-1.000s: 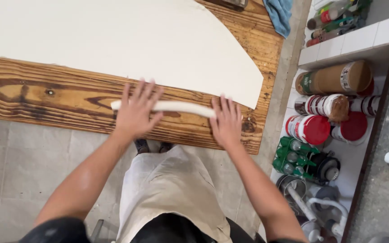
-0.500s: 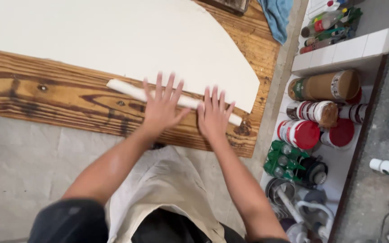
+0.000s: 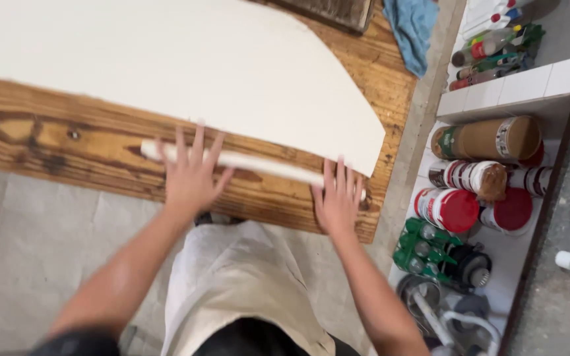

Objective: Shaping dough into long cylinders by cutting it into strips and rolling them on a wooden table.

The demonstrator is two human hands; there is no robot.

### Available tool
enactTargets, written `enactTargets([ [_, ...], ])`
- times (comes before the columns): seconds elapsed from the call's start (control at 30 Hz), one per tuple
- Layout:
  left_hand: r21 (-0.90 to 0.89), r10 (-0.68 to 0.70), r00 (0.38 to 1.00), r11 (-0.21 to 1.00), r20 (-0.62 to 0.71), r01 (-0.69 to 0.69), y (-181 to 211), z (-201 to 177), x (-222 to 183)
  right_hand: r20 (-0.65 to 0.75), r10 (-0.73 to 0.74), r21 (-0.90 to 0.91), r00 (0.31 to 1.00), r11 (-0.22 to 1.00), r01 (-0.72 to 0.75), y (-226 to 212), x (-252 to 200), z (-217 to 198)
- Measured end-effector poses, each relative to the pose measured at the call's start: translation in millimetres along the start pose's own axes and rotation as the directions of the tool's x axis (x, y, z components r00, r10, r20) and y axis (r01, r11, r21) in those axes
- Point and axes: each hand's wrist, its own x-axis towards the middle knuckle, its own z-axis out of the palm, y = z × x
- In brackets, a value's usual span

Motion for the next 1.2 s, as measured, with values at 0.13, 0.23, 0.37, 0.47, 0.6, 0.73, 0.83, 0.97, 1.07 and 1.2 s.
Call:
enactTargets([
  [0.13, 0.103, 0.032, 0.998, 0.994, 0.047, -0.037, -18, 5, -84, -0.008, -0.024, -0.016, 1.0, 1.0, 0.024, 28, -75, 53],
  [0.23, 0.167, 0.118, 0.991, 0.978, 0.061, -0.127, -49, 6, -56, -0.081, -0.107, -0.072, 0.991, 0.992, 0.101, 51, -50, 48],
  [0.37, -0.014, -0.105, 0.992, 0.994, 0.072, 0.106, -69, -10, 54, -0.158, 0.06, 0.036, 0.986, 0.998, -0.055, 63, 37, 25],
  [0.47, -0.117, -0.285, 0.937, 0.943, 0.2, 0.312, -60, -14, 51, -0.123, 0.127, 0.099, 0.984, 0.988, -0.115, 61, 36, 18],
  [0.6, -0.075, -0.118, 0.993, 0.99, -0.015, 0.117, -54, 14, -28, -0.144, 0.022, 0.081, 0.989, 0.997, -0.01, 53, -31, 39],
  [0.73, -0.028, -0.085, 0.996, 0.996, 0.041, 0.087, -48, 19, -83, -0.176, -0.047, 0.066, 0.983, 0.996, 0.059, 54, -72, 69],
  [0.83, 0.031, -0.11, 0.993, 0.994, 0.048, 0.108, -25, 1, -76, -0.211, 0.015, 0.295, 0.977, 0.954, 0.049, 26, -69, 41],
  [0.97, -0.698, 0.015, 0.983, 0.702, -0.183, -0.141, 29, 24, -21, -0.17, 0.171, 0.911, 0.971, 0.404, 0.088, -50, -26, 12],
  [1.07, -0.863, -0.019, 0.969, 0.459, -0.245, -0.21, 44, 63, 23, -0.14, 0.126, 0.99, 0.982, 0.051, 0.135, -80, 24, 26],
  [1.2, -0.853, -0.012, 0.974, 0.486, -0.224, -0.19, 41, 76, 21, -0.058, 0.051, 0.996, 0.997, -0.061, 0.062, -77, 44, 58],
])
